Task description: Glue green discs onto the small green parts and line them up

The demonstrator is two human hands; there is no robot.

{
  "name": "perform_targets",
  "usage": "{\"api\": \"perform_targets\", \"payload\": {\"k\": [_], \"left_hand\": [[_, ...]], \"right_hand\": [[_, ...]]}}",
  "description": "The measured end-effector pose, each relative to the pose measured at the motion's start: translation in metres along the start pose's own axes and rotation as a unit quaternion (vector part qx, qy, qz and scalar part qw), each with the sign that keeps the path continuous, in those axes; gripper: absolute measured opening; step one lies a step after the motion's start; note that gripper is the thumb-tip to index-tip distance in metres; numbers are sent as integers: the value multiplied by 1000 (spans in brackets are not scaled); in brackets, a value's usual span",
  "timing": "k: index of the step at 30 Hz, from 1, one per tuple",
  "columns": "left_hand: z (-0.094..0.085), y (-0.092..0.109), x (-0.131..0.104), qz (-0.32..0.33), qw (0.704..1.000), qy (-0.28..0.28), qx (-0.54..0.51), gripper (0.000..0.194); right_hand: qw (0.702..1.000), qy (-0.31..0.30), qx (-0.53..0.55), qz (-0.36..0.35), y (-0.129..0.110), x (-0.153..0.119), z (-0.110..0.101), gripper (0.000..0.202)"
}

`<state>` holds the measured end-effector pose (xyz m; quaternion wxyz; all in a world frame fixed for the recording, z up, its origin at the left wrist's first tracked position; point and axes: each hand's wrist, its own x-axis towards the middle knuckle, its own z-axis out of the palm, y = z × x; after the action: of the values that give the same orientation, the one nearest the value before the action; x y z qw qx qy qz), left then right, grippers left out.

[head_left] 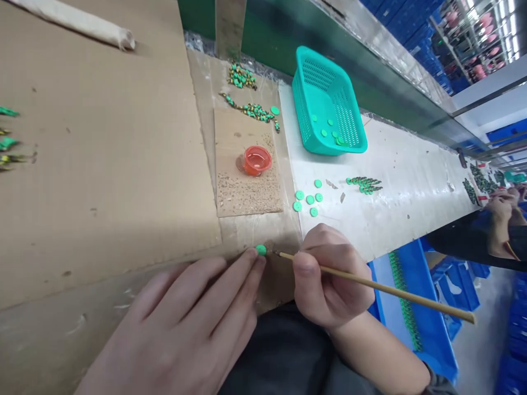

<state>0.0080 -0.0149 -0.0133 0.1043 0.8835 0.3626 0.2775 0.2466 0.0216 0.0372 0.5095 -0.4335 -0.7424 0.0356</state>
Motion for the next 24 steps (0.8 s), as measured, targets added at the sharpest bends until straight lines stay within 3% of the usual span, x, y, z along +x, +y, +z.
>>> {"api": "perform_targets", "payload": {"k": [7,16,24], "left_hand": [[2,1,3,10,1000,9,11,32],[-2,2,5,19,1000,5,13,32],[-1,4,0,-14,1000,4,-16,41]], "right_hand": [[999,-18,2,-26,1,3,2,25],[999,-39,23,-22,2,2,2,23],[998,-54,30,-14,2,3,1,23]]}}
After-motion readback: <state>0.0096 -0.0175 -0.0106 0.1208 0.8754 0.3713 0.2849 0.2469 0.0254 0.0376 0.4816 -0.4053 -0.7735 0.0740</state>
